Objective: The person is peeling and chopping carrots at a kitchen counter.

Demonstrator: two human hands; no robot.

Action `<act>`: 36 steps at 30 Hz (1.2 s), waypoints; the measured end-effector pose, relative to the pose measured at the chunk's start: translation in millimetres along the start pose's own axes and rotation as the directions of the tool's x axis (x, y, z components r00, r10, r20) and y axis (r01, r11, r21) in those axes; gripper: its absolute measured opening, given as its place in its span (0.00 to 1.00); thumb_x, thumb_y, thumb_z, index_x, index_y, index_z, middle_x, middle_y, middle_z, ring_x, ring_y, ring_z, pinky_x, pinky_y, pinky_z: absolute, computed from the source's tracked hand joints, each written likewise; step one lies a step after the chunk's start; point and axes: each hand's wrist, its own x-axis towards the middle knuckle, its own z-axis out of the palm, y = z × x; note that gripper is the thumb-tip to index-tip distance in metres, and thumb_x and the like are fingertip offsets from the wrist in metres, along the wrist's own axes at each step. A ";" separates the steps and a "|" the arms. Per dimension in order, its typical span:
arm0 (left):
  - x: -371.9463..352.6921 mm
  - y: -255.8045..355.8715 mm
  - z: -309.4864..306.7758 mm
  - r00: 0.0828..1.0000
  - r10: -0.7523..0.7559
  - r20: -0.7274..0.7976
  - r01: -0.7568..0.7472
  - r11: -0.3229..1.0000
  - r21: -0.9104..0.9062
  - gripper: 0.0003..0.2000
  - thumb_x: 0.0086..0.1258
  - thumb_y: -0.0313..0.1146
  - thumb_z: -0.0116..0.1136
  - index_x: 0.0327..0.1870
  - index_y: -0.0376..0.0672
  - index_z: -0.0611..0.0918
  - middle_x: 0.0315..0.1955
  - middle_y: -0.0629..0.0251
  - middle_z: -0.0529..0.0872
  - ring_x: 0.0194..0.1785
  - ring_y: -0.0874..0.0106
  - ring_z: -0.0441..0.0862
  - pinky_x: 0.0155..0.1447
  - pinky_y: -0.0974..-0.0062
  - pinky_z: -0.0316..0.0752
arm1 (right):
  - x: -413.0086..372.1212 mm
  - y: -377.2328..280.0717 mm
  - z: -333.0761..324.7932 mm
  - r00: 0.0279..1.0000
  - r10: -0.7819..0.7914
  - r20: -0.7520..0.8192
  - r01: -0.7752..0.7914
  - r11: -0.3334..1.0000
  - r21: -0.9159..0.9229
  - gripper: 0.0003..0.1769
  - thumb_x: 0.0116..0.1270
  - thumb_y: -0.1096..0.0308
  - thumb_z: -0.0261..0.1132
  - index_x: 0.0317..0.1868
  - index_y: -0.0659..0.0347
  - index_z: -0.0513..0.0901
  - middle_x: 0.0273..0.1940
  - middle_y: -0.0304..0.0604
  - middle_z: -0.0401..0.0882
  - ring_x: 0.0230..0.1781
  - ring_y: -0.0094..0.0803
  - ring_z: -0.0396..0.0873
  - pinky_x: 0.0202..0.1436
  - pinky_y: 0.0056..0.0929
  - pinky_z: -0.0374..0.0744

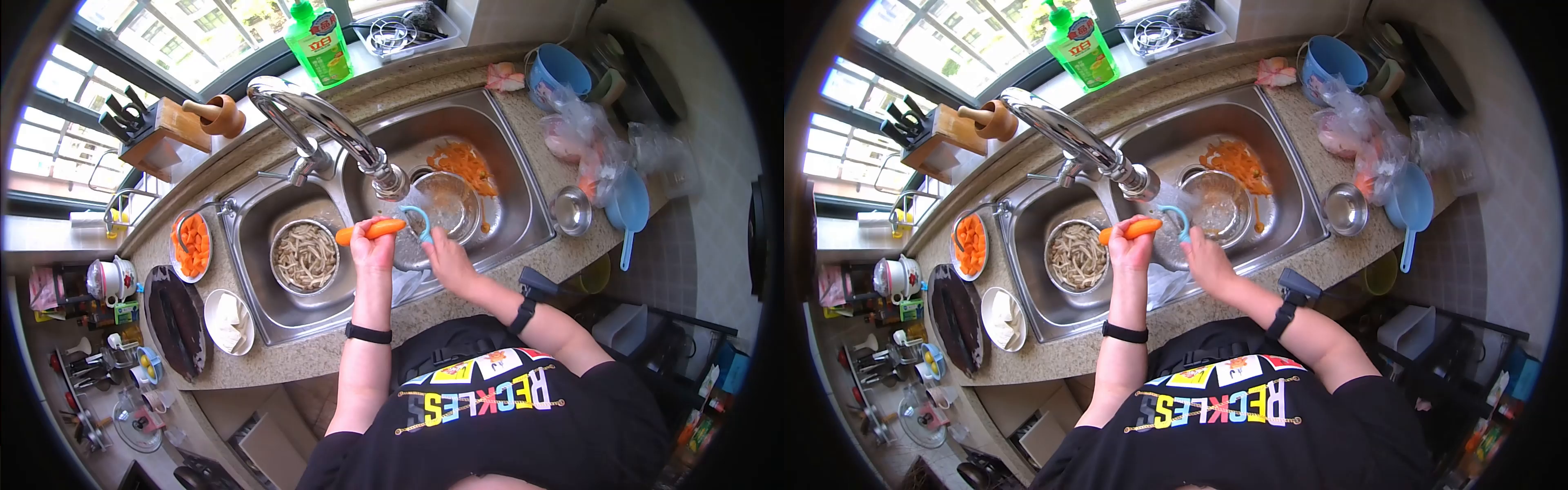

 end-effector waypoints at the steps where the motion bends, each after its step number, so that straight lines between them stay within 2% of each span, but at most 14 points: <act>1: -5.9 -4.3 2.9 1.000 -0.004 0.000 0.004 1.000 0.005 0.08 0.50 0.19 0.50 0.32 0.35 0.69 0.31 0.58 0.72 0.37 0.63 0.71 0.57 0.62 0.68 | 3.0 13.4 1.0 0.995 0.097 0.033 -0.094 0.992 -0.084 0.14 0.70 0.63 0.53 0.46 0.66 0.64 0.32 0.66 0.77 0.35 0.64 0.76 0.38 0.55 0.73; 5: -17.1 -9.9 16.8 0.999 -0.019 0.048 0.020 1.000 -0.015 0.08 0.49 0.19 0.49 0.31 0.36 0.67 0.27 0.60 0.70 0.36 0.64 0.70 0.55 0.63 0.68 | -1.8 19.9 -11.3 0.993 0.021 -0.115 -0.026 0.999 -0.044 0.13 0.71 0.62 0.52 0.44 0.64 0.63 0.30 0.65 0.78 0.33 0.64 0.76 0.36 0.56 0.72; 7: -10.1 -6.6 14.0 0.989 -0.117 0.087 0.129 0.982 -0.136 0.09 0.49 0.20 0.50 0.32 0.37 0.67 0.28 0.60 0.70 0.36 0.64 0.70 0.53 0.63 0.68 | -7.4 -5.4 -17.2 0.989 0.005 -0.145 -0.008 1.000 -0.021 0.12 0.71 0.63 0.52 0.44 0.64 0.63 0.30 0.65 0.77 0.33 0.65 0.76 0.35 0.57 0.72; 10: -16.8 -15.3 17.1 0.991 -0.116 0.063 0.123 0.984 -0.130 0.08 0.48 0.20 0.49 0.31 0.37 0.67 0.27 0.60 0.70 0.36 0.64 0.70 0.52 0.63 0.68 | -12.1 -21.7 -11.7 0.969 -0.169 -0.182 0.178 0.983 0.035 0.13 0.72 0.63 0.50 0.44 0.65 0.63 0.28 0.64 0.77 0.33 0.64 0.76 0.36 0.57 0.73; 11: -19.2 -17.4 17.2 0.991 -0.117 0.063 0.125 0.982 -0.141 0.08 0.48 0.20 0.48 0.31 0.37 0.67 0.28 0.60 0.70 0.36 0.63 0.71 0.52 0.63 0.68 | -10.8 -15.2 -9.5 0.969 -0.161 -0.190 0.171 0.985 0.038 0.13 0.72 0.63 0.50 0.44 0.65 0.63 0.28 0.64 0.77 0.33 0.64 0.76 0.36 0.57 0.73; 14: -27.0 -20.1 14.5 0.998 -0.065 0.014 0.066 0.995 -0.077 0.08 0.47 0.20 0.48 0.30 0.37 0.66 0.27 0.60 0.69 0.35 0.64 0.69 0.51 0.64 0.67 | 1.6 12.3 -6.1 0.991 0.118 -0.060 -0.123 0.988 -0.088 0.13 0.71 0.64 0.51 0.42 0.68 0.64 0.28 0.65 0.78 0.32 0.63 0.77 0.36 0.54 0.75; 19: -25.4 -18.8 9.3 0.998 -0.061 0.019 0.062 0.995 -0.082 0.08 0.47 0.20 0.48 0.28 0.37 0.67 0.26 0.60 0.68 0.34 0.64 0.68 0.49 0.64 0.68 | -11.5 -10.7 -18.6 0.989 0.053 -0.135 -0.052 0.999 0.011 0.13 0.71 0.64 0.51 0.41 0.67 0.64 0.28 0.64 0.78 0.31 0.62 0.78 0.34 0.54 0.74; 21: -26.8 -22.8 12.7 0.996 -0.090 0.009 0.090 0.990 -0.105 0.07 0.47 0.20 0.48 0.28 0.37 0.67 0.26 0.60 0.68 0.34 0.64 0.68 0.48 0.66 0.68 | -17.3 -22.8 -15.8 0.978 -0.122 -0.172 0.128 0.991 0.026 0.13 0.71 0.64 0.51 0.42 0.67 0.65 0.29 0.65 0.78 0.31 0.62 0.78 0.34 0.54 0.74; 23: -31.9 -26.1 16.2 0.996 -0.077 0.037 0.081 0.991 -0.104 0.07 0.46 0.20 0.49 0.28 0.37 0.67 0.26 0.60 0.68 0.34 0.64 0.68 0.47 0.67 0.68 | -13.9 -2.3 -7.7 0.985 -0.098 -0.144 0.102 0.994 0.025 0.13 0.71 0.64 0.51 0.41 0.68 0.65 0.29 0.65 0.78 0.31 0.62 0.78 0.35 0.54 0.74; 25: -39.3 -24.4 19.5 0.992 -0.093 0.087 0.101 0.990 -0.097 0.07 0.46 0.20 0.49 0.28 0.37 0.67 0.25 0.60 0.67 0.34 0.65 0.68 0.47 0.67 0.68 | -5.9 27.8 -6.7 0.989 0.134 -0.064 -0.140 0.985 -0.104 0.13 0.71 0.63 0.51 0.41 0.68 0.65 0.29 0.64 0.78 0.32 0.62 0.77 0.36 0.55 0.74; 31: -34.2 -19.6 20.8 0.975 -0.126 0.181 0.155 0.975 -0.157 0.05 0.48 0.19 0.49 0.24 0.37 0.67 0.25 0.60 0.67 0.33 0.66 0.67 0.46 0.67 0.68 | -21.5 -24.1 -22.6 0.990 0.042 -0.134 -0.036 0.998 0.049 0.13 0.71 0.63 0.52 0.43 0.67 0.65 0.29 0.64 0.77 0.32 0.63 0.77 0.35 0.54 0.74; 33: -27.8 -19.0 15.1 0.987 -0.075 0.139 0.085 0.994 -0.068 0.06 0.48 0.19 0.50 0.24 0.37 0.67 0.25 0.60 0.67 0.33 0.65 0.68 0.47 0.66 0.68 | -27.5 -40.4 -24.9 0.962 -0.183 -0.202 0.210 0.970 0.122 0.12 0.71 0.63 0.53 0.42 0.64 0.63 0.29 0.64 0.75 0.35 0.64 0.75 0.34 0.55 0.71; 34: -28.1 -22.5 16.4 0.987 -0.075 0.139 0.085 0.994 -0.068 0.06 0.48 0.19 0.50 0.24 0.37 0.67 0.25 0.60 0.67 0.33 0.65 0.68 0.47 0.66 0.68 | -25.1 -32.0 -17.7 0.977 -0.165 -0.134 0.176 0.981 0.078 0.11 0.71 0.64 0.53 0.41 0.63 0.63 0.30 0.63 0.76 0.32 0.64 0.75 0.32 0.55 0.71; 36: -29.6 -30.9 20.7 0.986 0.128 -0.107 -0.113 0.984 0.137 0.06 0.47 0.20 0.50 0.25 0.37 0.67 0.25 0.59 0.68 0.34 0.64 0.68 0.48 0.65 0.68 | -23.7 -22.7 -8.0 0.983 -0.136 -0.124 0.141 0.990 0.031 0.12 0.71 0.64 0.53 0.41 0.64 0.63 0.30 0.63 0.77 0.32 0.63 0.76 0.32 0.55 0.73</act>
